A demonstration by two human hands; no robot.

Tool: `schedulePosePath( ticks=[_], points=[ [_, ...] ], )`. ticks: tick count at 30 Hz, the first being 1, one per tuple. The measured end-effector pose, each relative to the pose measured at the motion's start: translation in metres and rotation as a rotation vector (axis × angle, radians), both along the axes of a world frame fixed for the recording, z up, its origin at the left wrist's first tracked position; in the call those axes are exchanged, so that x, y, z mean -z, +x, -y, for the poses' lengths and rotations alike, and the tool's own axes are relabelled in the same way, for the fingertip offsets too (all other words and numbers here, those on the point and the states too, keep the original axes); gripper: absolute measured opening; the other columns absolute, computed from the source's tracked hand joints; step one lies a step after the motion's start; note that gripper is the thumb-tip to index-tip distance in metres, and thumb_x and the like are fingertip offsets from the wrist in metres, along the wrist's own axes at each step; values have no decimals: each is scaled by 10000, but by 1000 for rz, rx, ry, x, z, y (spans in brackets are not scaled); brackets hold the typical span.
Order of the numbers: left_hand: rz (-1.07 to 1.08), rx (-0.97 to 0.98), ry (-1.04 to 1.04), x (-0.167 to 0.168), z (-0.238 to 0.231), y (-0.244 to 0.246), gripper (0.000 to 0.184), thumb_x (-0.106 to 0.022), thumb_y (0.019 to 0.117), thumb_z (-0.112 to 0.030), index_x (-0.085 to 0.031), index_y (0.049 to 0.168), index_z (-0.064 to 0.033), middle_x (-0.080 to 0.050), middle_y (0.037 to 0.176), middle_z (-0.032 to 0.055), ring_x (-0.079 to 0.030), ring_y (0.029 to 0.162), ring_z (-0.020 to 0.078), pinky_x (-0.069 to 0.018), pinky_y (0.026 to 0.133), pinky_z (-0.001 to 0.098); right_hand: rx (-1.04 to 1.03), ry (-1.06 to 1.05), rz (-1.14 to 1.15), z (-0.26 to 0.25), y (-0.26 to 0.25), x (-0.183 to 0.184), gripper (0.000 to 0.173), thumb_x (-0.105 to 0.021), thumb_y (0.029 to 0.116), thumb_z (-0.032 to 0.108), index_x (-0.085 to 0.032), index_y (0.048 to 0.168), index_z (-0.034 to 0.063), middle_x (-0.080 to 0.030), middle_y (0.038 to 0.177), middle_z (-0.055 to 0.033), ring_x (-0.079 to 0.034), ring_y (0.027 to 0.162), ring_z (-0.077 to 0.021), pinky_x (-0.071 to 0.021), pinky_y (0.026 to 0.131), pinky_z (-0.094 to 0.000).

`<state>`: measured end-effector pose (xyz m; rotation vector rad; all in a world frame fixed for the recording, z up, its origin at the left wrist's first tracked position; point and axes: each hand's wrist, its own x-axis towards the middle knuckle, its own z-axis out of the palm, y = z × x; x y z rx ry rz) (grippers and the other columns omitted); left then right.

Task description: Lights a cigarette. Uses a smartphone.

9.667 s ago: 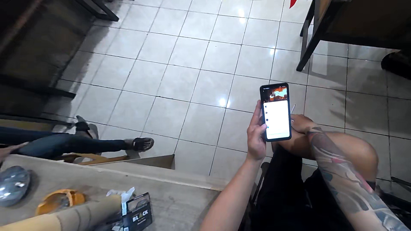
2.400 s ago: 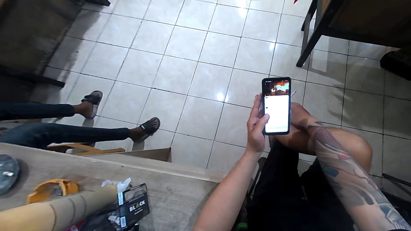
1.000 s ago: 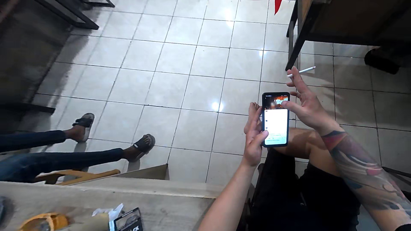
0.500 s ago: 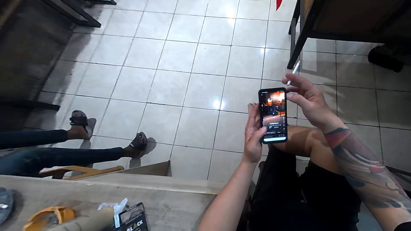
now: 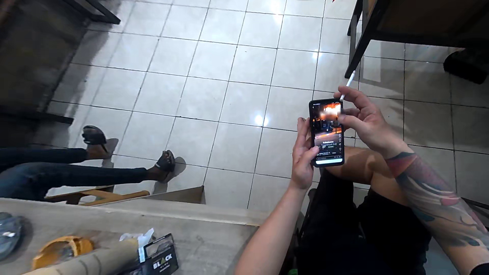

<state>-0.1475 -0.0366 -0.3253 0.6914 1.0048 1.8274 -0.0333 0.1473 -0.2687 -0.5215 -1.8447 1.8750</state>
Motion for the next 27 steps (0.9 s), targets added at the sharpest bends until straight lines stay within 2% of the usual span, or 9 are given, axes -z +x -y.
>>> schedulePosePath(
  ticks=[1,3,8,13,17,20,22,24,27],
  points=[
    [8,5,-4,0,0,0,710,-485,987,-300,-199,1636,-298,-467,1532,124,-583,1259,280,-550,948,487,11,11,46,5,2,-3,667,-655,960,61,-421,1562,228,-489,1526,-27,-694,1088,-253,-659,787,-405],
    [16,10,-1,1,0,1,717,-494,980,-310,-204,1635,-290,-496,1505,133,-597,1241,278,-551,946,482,28,45,93,11,2,-4,753,-718,921,79,-398,1570,285,-474,1529,2,-680,1102,-255,-659,718,-403],
    [-1,21,0,1,0,1,719,-480,985,-307,-184,1640,-295,-465,1530,136,-587,1250,287,-544,954,493,37,82,93,15,-2,3,916,-798,853,106,-322,1607,317,-448,1538,-6,-673,1091,-256,-658,679,-397],
    [-11,19,5,1,0,1,712,-477,983,-306,-197,1638,-285,-502,1494,139,-600,1229,276,-552,939,482,52,107,119,15,-3,3,985,-847,800,95,-327,1599,338,-458,1523,-13,-682,1082,-255,-664,680,-405],
    [-15,19,-5,1,0,0,726,-489,978,-349,-193,1638,-284,-500,1499,131,-601,1229,268,-557,928,477,40,93,101,14,-2,0,883,-783,868,96,-334,1601,299,-469,1515,-11,-679,1089,-258,-661,700,-402],
    [-21,11,0,0,1,0,718,-486,981,-372,-199,1634,-289,-502,1501,121,-600,1234,263,-561,923,474,29,79,83,13,0,-3,729,-662,950,101,-354,1592,255,-479,1530,-6,-669,1123,-241,-650,757,-390],
    [-19,0,0,0,1,0,721,-484,981,-361,-193,1637,-294,-492,1515,114,-592,1250,266,-557,931,476,15,37,62,12,0,-4,668,-581,983,81,-355,1589,246,-465,1538,-8,-682,1089,-221,-645,787,-380],
    [-21,-7,2,0,0,0,724,-478,981,-351,-184,1640,-290,-468,1538,107,-581,1267,270,-557,936,480,10,10,35,11,-1,-4,650,-534,986,61,-356,1589,228,-461,1542,-16,-683,1065,-211,-635,792,-365],
    [-15,-16,16,1,0,0,713,-468,983,-334,-194,1639,-270,-444,1554,111,-564,1286,277,-556,939,484,0,31,-33,3,-5,3,610,-535,985,36,-374,1567,121,-494,1506,-85,-682,1093,-252,-638,848,-406]
  ],
)
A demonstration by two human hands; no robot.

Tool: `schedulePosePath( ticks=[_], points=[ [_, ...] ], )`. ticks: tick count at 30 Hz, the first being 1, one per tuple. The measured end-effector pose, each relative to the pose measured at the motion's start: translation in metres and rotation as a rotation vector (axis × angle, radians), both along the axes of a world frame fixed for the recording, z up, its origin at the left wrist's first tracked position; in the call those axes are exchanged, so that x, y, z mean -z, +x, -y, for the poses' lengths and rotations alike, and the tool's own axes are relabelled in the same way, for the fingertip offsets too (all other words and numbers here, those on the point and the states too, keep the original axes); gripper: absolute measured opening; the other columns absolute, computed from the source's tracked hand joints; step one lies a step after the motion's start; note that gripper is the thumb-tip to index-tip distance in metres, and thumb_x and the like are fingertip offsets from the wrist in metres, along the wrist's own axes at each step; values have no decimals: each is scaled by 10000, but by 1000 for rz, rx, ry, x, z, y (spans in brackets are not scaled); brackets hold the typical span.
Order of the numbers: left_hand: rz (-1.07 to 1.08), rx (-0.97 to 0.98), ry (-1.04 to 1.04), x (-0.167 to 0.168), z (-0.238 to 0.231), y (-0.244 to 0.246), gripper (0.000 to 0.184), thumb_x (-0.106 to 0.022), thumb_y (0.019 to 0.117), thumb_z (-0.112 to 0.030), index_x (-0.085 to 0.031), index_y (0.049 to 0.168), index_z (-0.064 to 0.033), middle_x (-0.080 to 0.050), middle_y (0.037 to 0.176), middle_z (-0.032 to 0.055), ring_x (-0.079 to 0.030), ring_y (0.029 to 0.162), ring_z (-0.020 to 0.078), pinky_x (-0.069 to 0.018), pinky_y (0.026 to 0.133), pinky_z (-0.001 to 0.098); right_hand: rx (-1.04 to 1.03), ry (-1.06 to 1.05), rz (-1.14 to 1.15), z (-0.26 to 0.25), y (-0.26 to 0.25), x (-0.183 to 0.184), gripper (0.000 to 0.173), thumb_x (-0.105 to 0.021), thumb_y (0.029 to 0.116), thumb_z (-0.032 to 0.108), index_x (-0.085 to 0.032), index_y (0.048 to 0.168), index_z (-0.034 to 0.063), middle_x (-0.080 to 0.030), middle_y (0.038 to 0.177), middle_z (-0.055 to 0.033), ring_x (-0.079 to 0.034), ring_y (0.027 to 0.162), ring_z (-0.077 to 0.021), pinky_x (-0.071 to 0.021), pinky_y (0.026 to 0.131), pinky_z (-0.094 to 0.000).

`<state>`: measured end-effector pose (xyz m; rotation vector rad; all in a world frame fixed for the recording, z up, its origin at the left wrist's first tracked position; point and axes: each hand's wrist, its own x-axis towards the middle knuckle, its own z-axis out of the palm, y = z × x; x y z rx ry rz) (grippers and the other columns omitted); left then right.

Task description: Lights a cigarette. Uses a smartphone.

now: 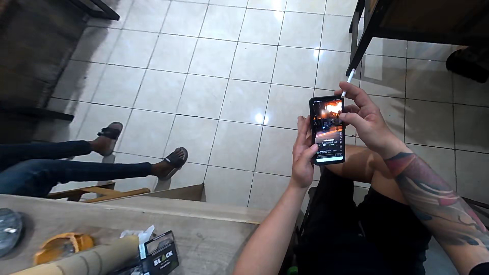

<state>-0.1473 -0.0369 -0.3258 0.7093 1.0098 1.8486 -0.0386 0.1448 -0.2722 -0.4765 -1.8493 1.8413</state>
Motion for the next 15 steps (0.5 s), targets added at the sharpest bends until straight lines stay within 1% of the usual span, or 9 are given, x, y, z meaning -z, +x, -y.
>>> schedulePosePath(
  ticks=[3,5,8,12,14,15],
  points=[
    [-1,-3,5,1,0,0,721,-470,981,-329,-186,1642,-274,-414,1576,107,-559,1291,278,-558,935,481,2,12,-2,-2,-1,1,605,-544,984,45,-382,1564,115,-502,1496,-90,-678,1101,-257,-637,857,-411],
    [2,-4,2,0,0,0,719,-470,982,-334,-187,1641,-278,-429,1566,110,-568,1281,277,-559,933,482,4,14,8,-2,-1,0,608,-538,982,47,-384,1565,123,-503,1499,-85,-678,1107,-256,-637,852,-409],
    [4,5,9,0,0,-1,718,-463,987,-337,-177,1643,-279,-423,1570,112,-559,1292,275,-548,955,482,2,6,2,-2,-1,1,615,-529,977,31,-377,1567,117,-498,1503,-88,-675,1113,-253,-633,871,-406],
    [7,6,11,0,0,-1,699,-456,990,-339,-198,1637,-282,-444,1552,116,-570,1276,270,-551,947,476,-4,9,-13,-2,-1,0,628,-523,969,18,-365,1571,103,-493,1504,-89,-679,1091,-236,-633,857,-399],
    [6,12,15,0,0,-1,698,-446,992,-331,-190,1639,-280,-428,1564,116,-560,1290,275,-547,957,481,-1,3,2,2,2,-2,638,-508,971,10,-358,1579,131,-480,1519,-72,-680,1080,-224,-633,844,-389],
    [6,13,16,0,0,-1,698,-446,991,-332,-190,1639,-281,-425,1567,114,-559,1293,276,-547,958,482,1,0,35,6,5,-5,664,-487,965,12,-347,1592,182,-464,1537,-36,-677,1067,-197,-625,829,-366]
  ],
)
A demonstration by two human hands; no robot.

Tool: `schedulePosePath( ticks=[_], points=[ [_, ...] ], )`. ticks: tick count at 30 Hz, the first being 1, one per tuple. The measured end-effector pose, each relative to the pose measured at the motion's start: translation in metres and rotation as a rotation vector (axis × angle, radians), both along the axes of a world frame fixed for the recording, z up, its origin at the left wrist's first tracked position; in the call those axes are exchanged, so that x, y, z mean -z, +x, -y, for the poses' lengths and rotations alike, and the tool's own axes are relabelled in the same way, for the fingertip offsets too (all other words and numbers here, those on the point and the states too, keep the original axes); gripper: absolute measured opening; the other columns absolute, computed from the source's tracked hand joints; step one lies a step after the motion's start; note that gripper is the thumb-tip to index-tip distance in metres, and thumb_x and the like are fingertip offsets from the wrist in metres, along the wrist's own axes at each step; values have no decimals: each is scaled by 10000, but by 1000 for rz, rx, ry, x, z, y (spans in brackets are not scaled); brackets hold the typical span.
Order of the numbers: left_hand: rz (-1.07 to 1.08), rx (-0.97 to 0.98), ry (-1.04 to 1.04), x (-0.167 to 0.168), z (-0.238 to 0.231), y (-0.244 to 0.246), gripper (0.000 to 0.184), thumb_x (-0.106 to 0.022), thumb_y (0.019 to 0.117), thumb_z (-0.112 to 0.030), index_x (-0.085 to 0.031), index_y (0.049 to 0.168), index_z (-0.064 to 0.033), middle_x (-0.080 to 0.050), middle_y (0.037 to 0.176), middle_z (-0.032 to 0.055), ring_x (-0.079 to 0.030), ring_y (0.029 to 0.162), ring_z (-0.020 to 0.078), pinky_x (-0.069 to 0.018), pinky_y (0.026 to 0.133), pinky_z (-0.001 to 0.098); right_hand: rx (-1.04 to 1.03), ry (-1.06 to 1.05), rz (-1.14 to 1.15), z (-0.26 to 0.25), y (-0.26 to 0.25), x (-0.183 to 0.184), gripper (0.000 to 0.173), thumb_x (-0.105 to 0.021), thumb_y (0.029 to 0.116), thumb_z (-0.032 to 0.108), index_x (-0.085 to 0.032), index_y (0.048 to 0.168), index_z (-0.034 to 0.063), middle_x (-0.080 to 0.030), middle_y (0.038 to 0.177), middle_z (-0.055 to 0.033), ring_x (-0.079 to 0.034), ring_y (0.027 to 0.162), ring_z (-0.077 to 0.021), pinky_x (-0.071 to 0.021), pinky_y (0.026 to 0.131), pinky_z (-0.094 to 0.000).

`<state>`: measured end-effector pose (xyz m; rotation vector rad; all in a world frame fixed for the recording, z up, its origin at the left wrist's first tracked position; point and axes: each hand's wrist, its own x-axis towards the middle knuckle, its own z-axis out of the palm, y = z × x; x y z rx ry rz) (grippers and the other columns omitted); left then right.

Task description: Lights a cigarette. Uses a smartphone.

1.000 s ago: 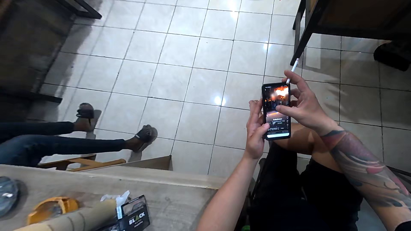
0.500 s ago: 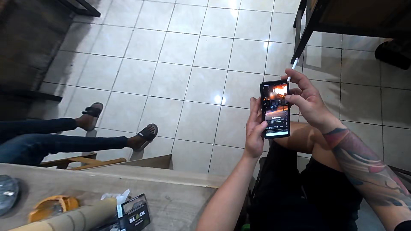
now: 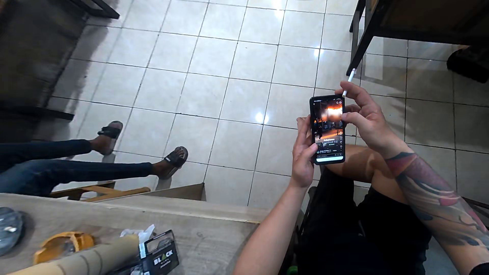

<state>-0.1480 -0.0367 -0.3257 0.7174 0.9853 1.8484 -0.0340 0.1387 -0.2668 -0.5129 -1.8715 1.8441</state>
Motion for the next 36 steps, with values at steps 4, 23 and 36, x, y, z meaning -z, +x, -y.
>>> schedulePosePath(
  ticks=[4,23,36],
  points=[
    [-4,-5,1,0,0,0,698,-449,990,-327,-195,1638,-277,-411,1577,110,-548,1306,275,-544,964,485,-2,-4,-2,0,0,0,668,-478,966,-4,-346,1594,182,-467,1541,-45,-680,1080,-204,-627,837,-368],
    [8,-18,6,0,0,0,724,-466,985,-358,-185,1645,-263,-375,1605,108,-516,1346,293,-534,983,505,-18,11,-62,-8,-4,5,633,-506,968,-11,-361,1575,90,-499,1509,-105,-669,1139,-243,-623,898,-399],
    [6,-25,4,0,0,0,727,-484,984,-378,-202,1642,-250,-328,1632,97,-487,1374,293,-530,991,512,-13,7,-47,-5,-2,2,659,-509,955,-11,-360,1583,120,-483,1525,-79,-674,1106,-226,-622,879,-386]
  ],
)
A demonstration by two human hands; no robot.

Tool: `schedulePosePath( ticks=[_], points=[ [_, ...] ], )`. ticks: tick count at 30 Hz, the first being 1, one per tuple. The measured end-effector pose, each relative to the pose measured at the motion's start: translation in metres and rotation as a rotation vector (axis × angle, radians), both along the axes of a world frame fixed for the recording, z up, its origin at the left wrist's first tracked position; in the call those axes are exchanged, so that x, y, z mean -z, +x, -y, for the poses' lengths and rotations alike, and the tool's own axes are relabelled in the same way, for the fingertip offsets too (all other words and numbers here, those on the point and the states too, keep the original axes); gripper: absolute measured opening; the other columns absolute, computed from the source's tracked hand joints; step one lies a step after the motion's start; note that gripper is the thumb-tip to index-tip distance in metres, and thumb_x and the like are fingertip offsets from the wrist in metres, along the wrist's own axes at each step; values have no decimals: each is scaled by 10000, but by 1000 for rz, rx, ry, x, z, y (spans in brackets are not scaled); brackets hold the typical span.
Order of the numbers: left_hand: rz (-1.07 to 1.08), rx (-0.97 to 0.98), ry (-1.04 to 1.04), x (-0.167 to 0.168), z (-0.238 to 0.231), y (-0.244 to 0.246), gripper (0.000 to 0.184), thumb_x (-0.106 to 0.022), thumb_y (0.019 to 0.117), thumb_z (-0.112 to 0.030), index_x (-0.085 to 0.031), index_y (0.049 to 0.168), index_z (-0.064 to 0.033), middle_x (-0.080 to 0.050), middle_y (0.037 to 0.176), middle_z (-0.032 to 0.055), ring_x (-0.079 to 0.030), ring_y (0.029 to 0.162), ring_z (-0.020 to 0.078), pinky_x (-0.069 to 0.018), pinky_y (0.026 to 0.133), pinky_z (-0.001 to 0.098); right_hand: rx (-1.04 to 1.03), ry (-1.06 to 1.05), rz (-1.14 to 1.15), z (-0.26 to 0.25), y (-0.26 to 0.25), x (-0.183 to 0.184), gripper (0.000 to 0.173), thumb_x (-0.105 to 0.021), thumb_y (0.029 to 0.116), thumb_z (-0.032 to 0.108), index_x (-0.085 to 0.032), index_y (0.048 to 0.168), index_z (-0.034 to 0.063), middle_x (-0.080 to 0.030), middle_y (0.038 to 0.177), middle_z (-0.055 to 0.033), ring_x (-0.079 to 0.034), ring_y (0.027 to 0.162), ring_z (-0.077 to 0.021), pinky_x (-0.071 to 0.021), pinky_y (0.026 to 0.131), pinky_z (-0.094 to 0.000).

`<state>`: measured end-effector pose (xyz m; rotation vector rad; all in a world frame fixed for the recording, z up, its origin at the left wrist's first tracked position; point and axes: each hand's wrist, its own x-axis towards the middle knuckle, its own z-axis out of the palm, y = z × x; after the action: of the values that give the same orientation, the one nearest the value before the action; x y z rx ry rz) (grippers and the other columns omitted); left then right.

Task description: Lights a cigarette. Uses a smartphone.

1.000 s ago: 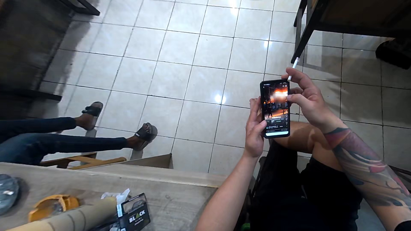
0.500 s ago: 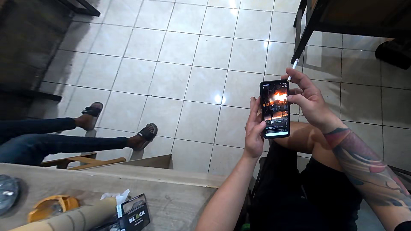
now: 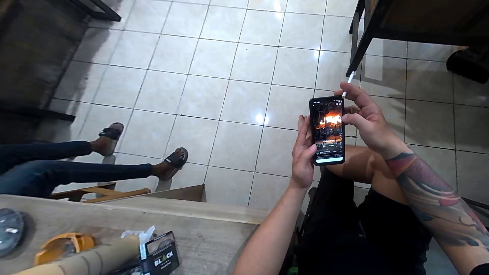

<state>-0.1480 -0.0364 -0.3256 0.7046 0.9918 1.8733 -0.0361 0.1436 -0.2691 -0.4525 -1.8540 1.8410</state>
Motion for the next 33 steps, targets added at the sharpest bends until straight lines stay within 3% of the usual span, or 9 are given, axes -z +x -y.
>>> schedulePosePath(
  ticks=[3,14,18,28,33],
  points=[
    [-2,4,-6,0,1,1,719,-469,986,-369,-196,1642,-259,-378,1604,100,-510,1354,285,-531,988,506,6,-10,52,7,4,-6,697,-472,952,-14,-341,1601,202,-455,1554,-18,-671,1076,-181,-614,845,-348],
    [-3,16,-4,1,1,0,717,-459,988,-368,-188,1644,-260,-388,1596,109,-521,1340,291,-541,972,499,3,-5,53,7,5,-6,684,-449,961,-4,-334,1604,199,-463,1550,-18,-671,1087,-190,-615,851,-360],
    [-6,13,-6,1,0,0,714,-458,994,-370,-185,1644,-260,-397,1589,111,-522,1339,287,-538,977,495,1,-2,-20,-4,-1,4,605,-479,985,28,-372,1575,104,-505,1504,-97,-669,1128,-249,-619,897,-413],
    [-4,13,-7,1,0,0,710,-463,995,-384,-194,1642,-268,-391,1594,110,-523,1336,289,-536,977,501,-5,3,-20,-5,-1,5,589,-465,996,45,-371,1575,99,-509,1502,-106,-670,1133,-256,-622,881,-419],
    [-11,-3,-16,2,0,0,723,-473,977,-381,-208,1640,-269,-307,1645,85,-477,1383,291,-525,995,512,-4,5,48,5,5,-3,655,-434,978,26,-336,1603,197,-466,1552,-26,-673,1081,-185,-615,832,-357]
  ],
)
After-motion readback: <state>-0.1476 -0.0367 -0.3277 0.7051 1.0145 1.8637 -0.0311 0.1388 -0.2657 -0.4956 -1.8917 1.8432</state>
